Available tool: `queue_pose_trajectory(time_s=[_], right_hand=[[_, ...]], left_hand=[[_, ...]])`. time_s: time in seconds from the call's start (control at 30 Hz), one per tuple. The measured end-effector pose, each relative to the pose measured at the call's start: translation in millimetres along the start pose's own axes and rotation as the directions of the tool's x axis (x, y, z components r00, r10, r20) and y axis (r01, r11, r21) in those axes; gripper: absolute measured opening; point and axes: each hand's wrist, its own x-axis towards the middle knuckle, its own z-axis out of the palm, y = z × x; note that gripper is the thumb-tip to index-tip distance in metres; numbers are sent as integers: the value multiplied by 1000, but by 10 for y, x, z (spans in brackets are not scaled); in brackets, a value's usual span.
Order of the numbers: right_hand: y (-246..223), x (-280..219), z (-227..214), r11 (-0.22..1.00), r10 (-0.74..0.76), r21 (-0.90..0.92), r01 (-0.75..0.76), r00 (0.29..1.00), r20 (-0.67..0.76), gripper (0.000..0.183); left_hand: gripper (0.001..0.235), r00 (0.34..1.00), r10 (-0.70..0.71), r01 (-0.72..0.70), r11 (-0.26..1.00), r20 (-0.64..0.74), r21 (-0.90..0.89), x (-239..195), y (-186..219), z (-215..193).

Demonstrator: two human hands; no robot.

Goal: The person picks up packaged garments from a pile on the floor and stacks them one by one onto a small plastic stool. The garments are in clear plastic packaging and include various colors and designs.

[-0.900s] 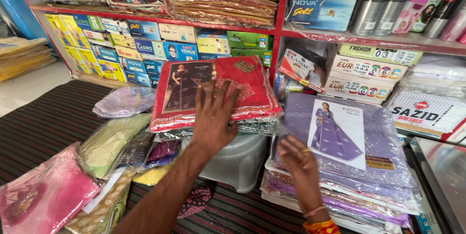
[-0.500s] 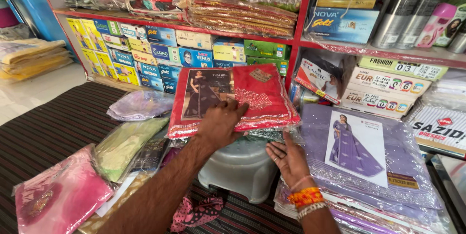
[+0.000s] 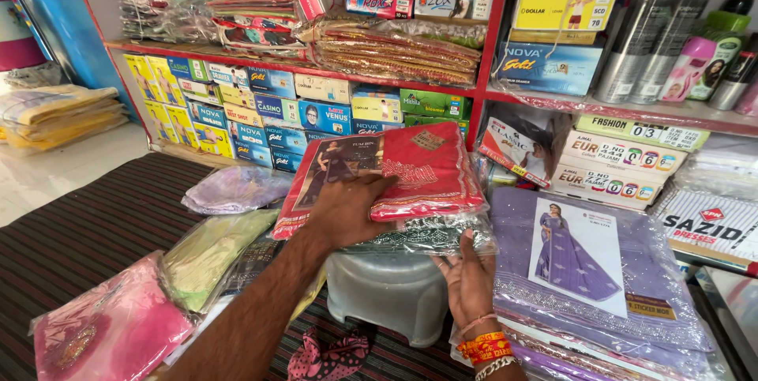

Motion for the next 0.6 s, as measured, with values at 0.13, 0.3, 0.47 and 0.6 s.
queue_pose_trajectory(time_s=[0.13, 0.3, 0.47, 0.6], right_hand=[[-96, -51, 150, 995, -103, -2, 104, 989, 108, 62], [-362, -39, 182, 938, -327, -118, 325, 945, 1, 59], [-1558, -16, -389, 903, -430, 99, 418, 880, 203, 39], [-2284, -158, -832, 908, -358, 296, 295, 914, 188, 29]], left_hand=[[96, 985, -93, 82, 994, 149, 74, -34, 24, -60], [77, 989, -120, 118, 992, 89, 33, 22, -177, -45], [73, 926, -226, 190, 971, 303, 144, -32, -202, 178], [86, 849, -302, 209, 945, 433, 250, 37, 87, 487]])
